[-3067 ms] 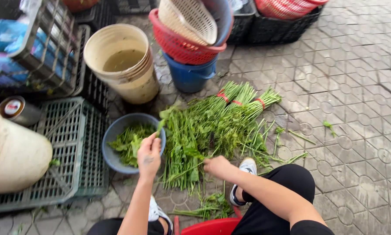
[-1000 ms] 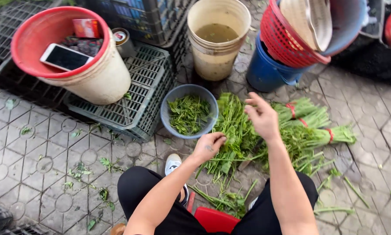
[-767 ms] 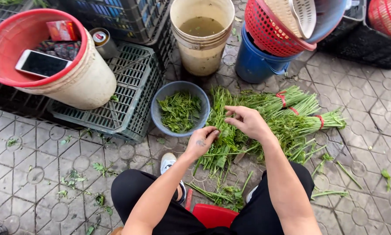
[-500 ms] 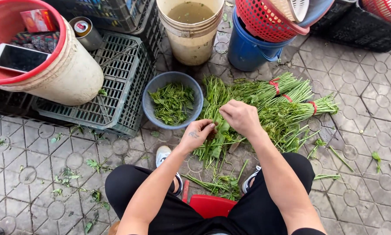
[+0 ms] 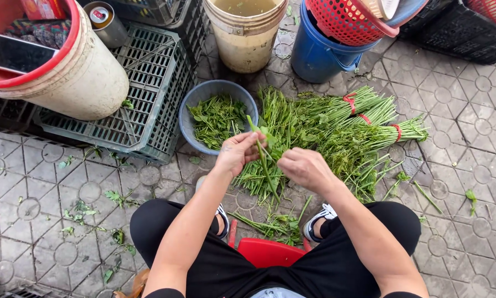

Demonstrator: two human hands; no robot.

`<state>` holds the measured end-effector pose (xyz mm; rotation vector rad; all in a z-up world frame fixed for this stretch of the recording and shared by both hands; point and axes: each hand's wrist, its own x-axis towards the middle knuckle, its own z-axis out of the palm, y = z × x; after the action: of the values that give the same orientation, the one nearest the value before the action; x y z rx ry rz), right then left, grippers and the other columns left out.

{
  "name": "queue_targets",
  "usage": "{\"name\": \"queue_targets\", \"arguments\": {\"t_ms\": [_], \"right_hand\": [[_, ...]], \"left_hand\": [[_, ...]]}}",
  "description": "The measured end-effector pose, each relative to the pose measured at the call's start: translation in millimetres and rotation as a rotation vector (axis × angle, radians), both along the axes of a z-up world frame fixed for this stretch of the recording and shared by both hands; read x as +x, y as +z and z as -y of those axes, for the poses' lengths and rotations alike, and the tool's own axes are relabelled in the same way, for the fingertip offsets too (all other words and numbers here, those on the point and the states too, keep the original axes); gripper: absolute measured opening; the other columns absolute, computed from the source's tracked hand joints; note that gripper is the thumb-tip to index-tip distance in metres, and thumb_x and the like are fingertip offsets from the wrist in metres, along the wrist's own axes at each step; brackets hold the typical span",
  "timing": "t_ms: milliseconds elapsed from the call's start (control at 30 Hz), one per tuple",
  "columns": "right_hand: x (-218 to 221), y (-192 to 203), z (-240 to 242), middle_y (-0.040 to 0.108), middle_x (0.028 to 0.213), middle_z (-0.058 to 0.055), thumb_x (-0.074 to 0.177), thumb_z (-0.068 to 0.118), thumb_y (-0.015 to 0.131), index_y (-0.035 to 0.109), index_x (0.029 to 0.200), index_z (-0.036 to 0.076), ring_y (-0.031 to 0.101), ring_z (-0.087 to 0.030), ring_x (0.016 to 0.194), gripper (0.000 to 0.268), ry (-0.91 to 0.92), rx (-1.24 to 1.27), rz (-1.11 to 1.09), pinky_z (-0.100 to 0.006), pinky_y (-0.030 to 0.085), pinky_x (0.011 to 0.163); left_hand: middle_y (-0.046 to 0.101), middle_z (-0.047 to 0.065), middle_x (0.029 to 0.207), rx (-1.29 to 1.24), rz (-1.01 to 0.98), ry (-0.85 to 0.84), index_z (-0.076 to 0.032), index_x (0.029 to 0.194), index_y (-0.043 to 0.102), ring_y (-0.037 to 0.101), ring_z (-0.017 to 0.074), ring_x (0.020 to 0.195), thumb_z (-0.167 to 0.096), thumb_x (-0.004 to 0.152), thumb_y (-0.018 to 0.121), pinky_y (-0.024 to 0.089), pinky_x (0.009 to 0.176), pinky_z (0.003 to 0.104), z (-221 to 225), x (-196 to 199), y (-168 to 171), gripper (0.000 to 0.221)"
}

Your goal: Sorting and picking leaves from green vegetable stalks into a bowl

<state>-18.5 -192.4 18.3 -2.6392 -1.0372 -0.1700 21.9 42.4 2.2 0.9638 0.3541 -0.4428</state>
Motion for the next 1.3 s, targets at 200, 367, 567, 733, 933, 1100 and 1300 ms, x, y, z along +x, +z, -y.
{"name": "queue_targets", "arguments": {"t_ms": [200, 367, 567, 733, 933, 1100, 1300], "right_hand": [[-22.9, -32.1, 27.2, 0.064, 0.084, -0.008, 0.091, 0.024, 0.062, 0.063, 0.091, 0.013, 0.069, -0.031, 0.083, 0.011, 0.041, -0.168, -0.439, -0.046, 0.059, 0.069], [-28.5, -104.8, 94.1, 0.079, 0.094, -0.001, 0.088, 0.024, 0.068, 0.078, 0.098, 0.025, 0.077, -0.025, 0.093, 0.014, -0.179, -0.512, -0.798, -0.042, 0.063, 0.081], [-2.4, -56.7, 122.1, 0.078, 0.091, -0.005, 0.087, 0.037, 0.068, 0.078, 0.096, 0.018, 0.078, -0.027, 0.090, 0.023, -0.641, -0.652, -0.485, -0.047, 0.062, 0.078], [7.3, -20.8, 101.7, 0.071, 0.076, 0.003, 0.092, 0.039, 0.074, 0.077, 0.109, 0.030, 0.073, -0.024, 0.077, 0.020, -0.728, 0.084, -0.083, -0.040, 0.059, 0.070], [-1.9, 64.2, 14.3, 0.075, 0.089, -0.014, 0.091, 0.015, 0.075, 0.078, 0.111, 0.015, 0.072, -0.028, 0.079, 0.020, -0.293, 0.692, -0.452, -0.041, 0.057, 0.073], [-0.3, 64.6, 13.8, 0.072, 0.068, -0.008, 0.096, 0.011, 0.072, 0.076, 0.104, 0.005, 0.066, -0.010, 0.063, 0.011, -0.371, 0.969, -0.596, -0.025, 0.059, 0.061], [9.5, 50.1, 43.7, 0.068, 0.088, -0.010, 0.094, 0.008, 0.077, 0.076, 0.110, 0.004, 0.067, -0.014, 0.074, 0.017, -0.426, 0.897, -0.351, -0.027, 0.060, 0.067]], "left_hand": [[0.079, 0.011, 0.109, 0.044, 0.083, 0.124, -0.016, 0.114, 0.076, 0.078, 0.0270, 0.098, -0.024, 0.098, 0.073, 0.067, 0.080, 0.044, -12.6, 20.0, -14.9, 0.018], [0.080, 0.007, 0.102, 0.105, 0.181, 0.160, -0.016, 0.118, 0.075, 0.079, 0.0207, 0.092, -0.025, 0.101, 0.070, 0.067, 0.077, 0.036, -4.0, 20.1, -18.1, 0.020], [0.078, 0.005, 0.092, 0.226, 0.330, 0.032, -0.012, 0.116, 0.077, 0.072, 0.0101, 0.085, -0.021, 0.102, 0.068, 0.065, 0.081, 0.029, 18.4, 6.6, -21.9, 0.019], [0.074, 0.002, 0.084, 0.233, 0.387, -0.119, -0.008, 0.117, 0.077, 0.068, 0.0053, 0.075, -0.015, 0.105, 0.063, 0.062, 0.073, 0.023, 27.0, -10.1, -11.7, 0.020], [0.079, 0.006, 0.087, 0.469, 0.624, -0.440, -0.013, 0.113, 0.080, 0.069, 0.0069, 0.082, -0.019, 0.099, 0.072, 0.061, 0.076, 0.030, 45.6, -32.2, -2.8, 0.017], [0.067, 0.001, 0.104, 1.032, 1.034, -0.165, -0.024, 0.098, 0.077, 0.063, 0.0251, 0.102, -0.025, 0.090, 0.079, 0.050, 0.090, 0.039, 28.7, -23.8, -20.7, 0.009], [0.067, -0.001, 0.104, 1.088, 1.021, -0.200, -0.023, 0.109, 0.074, 0.070, 0.0261, 0.095, -0.030, 0.101, 0.069, 0.055, 0.083, 0.041, 21.0, -20.6, -30.4, 0.012]]}}
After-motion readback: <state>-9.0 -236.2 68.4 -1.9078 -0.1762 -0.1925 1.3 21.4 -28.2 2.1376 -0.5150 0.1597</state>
